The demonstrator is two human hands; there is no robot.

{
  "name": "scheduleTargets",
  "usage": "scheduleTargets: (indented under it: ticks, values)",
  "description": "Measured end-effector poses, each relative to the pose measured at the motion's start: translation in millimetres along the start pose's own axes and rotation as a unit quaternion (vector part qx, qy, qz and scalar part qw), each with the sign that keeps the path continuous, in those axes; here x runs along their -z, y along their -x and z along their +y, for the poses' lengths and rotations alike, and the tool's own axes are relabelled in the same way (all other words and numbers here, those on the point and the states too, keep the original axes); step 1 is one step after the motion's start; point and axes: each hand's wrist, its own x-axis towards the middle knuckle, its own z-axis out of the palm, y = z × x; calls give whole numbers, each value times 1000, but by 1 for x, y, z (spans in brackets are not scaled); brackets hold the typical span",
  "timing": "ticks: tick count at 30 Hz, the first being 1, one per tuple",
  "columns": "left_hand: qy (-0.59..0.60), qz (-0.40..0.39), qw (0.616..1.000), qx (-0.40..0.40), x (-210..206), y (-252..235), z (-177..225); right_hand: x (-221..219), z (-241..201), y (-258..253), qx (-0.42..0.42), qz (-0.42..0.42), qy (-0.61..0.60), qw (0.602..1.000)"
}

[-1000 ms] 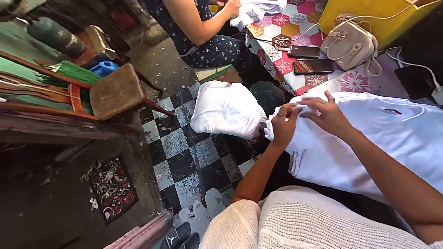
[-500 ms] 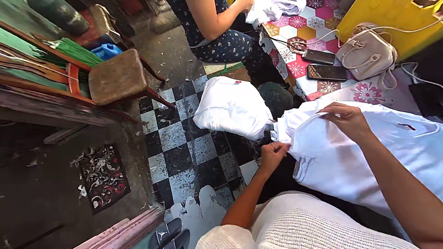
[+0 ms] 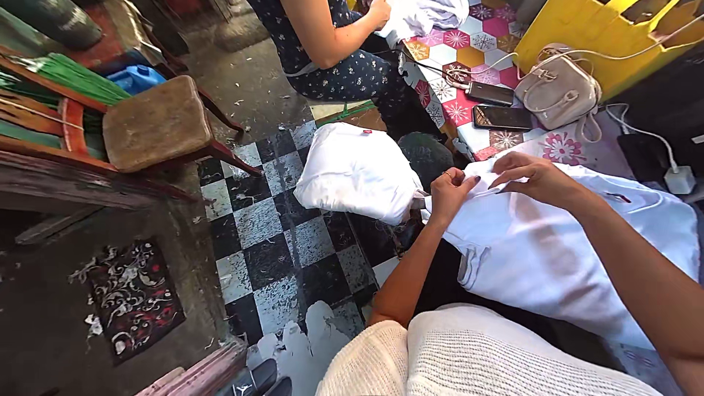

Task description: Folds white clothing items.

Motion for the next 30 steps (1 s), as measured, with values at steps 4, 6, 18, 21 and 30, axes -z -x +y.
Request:
scheduleTargets:
  ticks: [4, 6, 18, 21, 30]
  values:
    - [89, -15, 995, -51, -14, 22, 20, 3, -6, -6, 19, -8, -33, 999]
    - [64, -25, 994, -87, -15, 38, 16, 11, -11, 0, 22, 21, -18, 999]
    - [-109, -4, 975, -194, 23, 94, 19, 20, -35, 6, 118, 28, -29, 992]
    - [-111, -61, 977, -172, 10, 58, 32, 15, -40, -6, 103, 32, -5, 994]
    - [-14, -97, 986, -134, 34, 13, -13, 9, -22, -22, -25, -66, -39, 997]
